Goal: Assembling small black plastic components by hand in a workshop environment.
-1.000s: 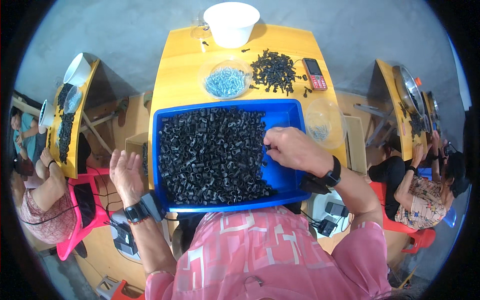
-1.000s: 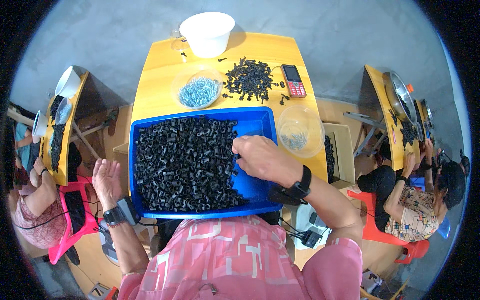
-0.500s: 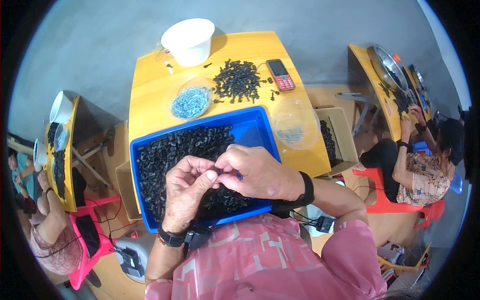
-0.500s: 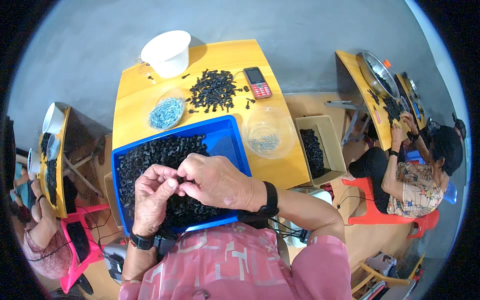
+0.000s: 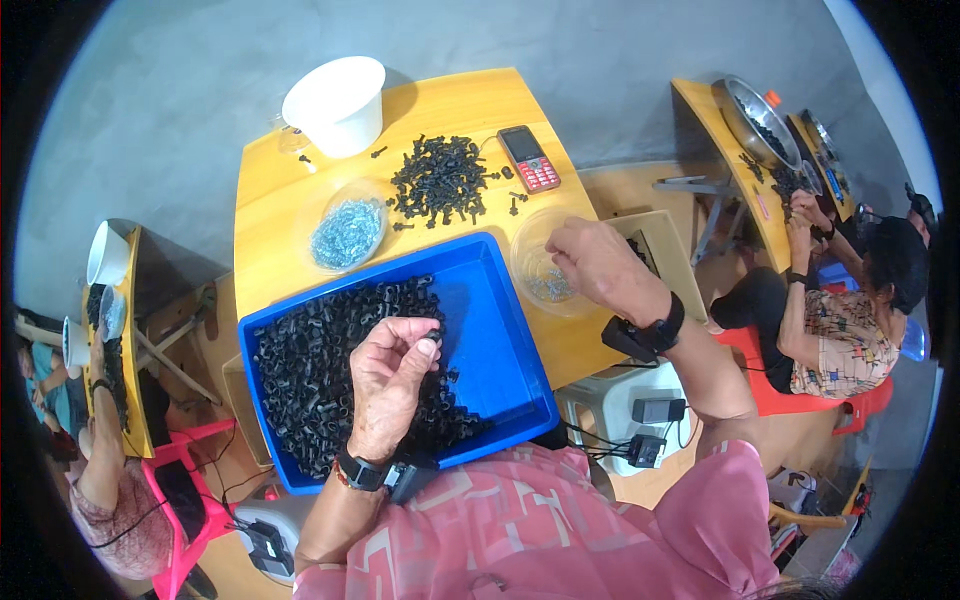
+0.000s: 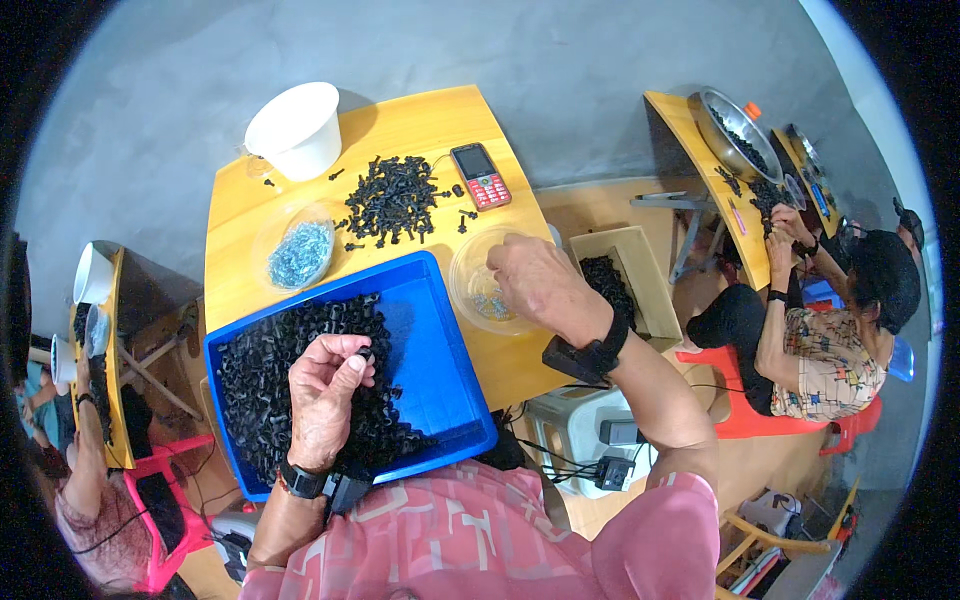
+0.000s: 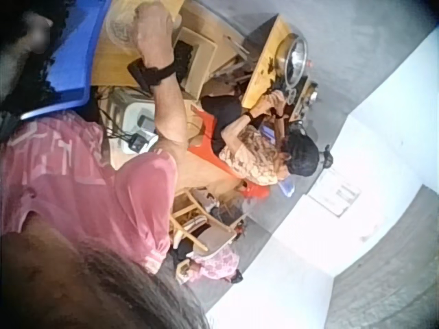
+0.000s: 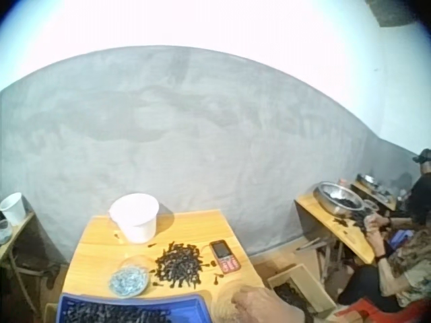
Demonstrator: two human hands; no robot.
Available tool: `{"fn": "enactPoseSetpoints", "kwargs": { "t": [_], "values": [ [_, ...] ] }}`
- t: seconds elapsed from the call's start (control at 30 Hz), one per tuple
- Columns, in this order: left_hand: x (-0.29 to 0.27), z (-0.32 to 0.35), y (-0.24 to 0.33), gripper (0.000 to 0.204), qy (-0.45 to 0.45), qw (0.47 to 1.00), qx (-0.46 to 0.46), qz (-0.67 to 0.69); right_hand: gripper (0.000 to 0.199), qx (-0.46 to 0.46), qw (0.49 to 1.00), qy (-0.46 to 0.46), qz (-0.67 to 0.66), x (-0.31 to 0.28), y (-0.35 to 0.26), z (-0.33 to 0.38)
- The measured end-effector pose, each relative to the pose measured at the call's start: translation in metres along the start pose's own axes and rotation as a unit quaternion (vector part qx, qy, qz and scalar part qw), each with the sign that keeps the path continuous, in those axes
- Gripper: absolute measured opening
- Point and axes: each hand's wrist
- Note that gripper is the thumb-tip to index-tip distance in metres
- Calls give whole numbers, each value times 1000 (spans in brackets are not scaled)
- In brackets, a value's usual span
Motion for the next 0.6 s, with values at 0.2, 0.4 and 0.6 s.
{"fn": "enactPoseSetpoints", "kwargs": {
  "t": [0.2, 0.4, 0.6],
  "values": [
    [-10, -1, -4, 17, -2, 999, 37, 0, 10, -7, 989, -141, 51, 10, 3, -3],
    [-10, 0, -2, 17, -2, 1000, 27, 2, 12, 11, 987, -159, 34, 13, 6, -4],
    [-11, 1, -3, 17, -3, 1000, 19, 7, 12, 86, 985, -100, -108, -9, -6, -13]
  ]
}}
Point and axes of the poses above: each hand's wrist, its own z-axis away from the middle knuckle, its own x-axis out of the palm, y = z × x, and after that the axes turned 11 degrees about -x, right-handed
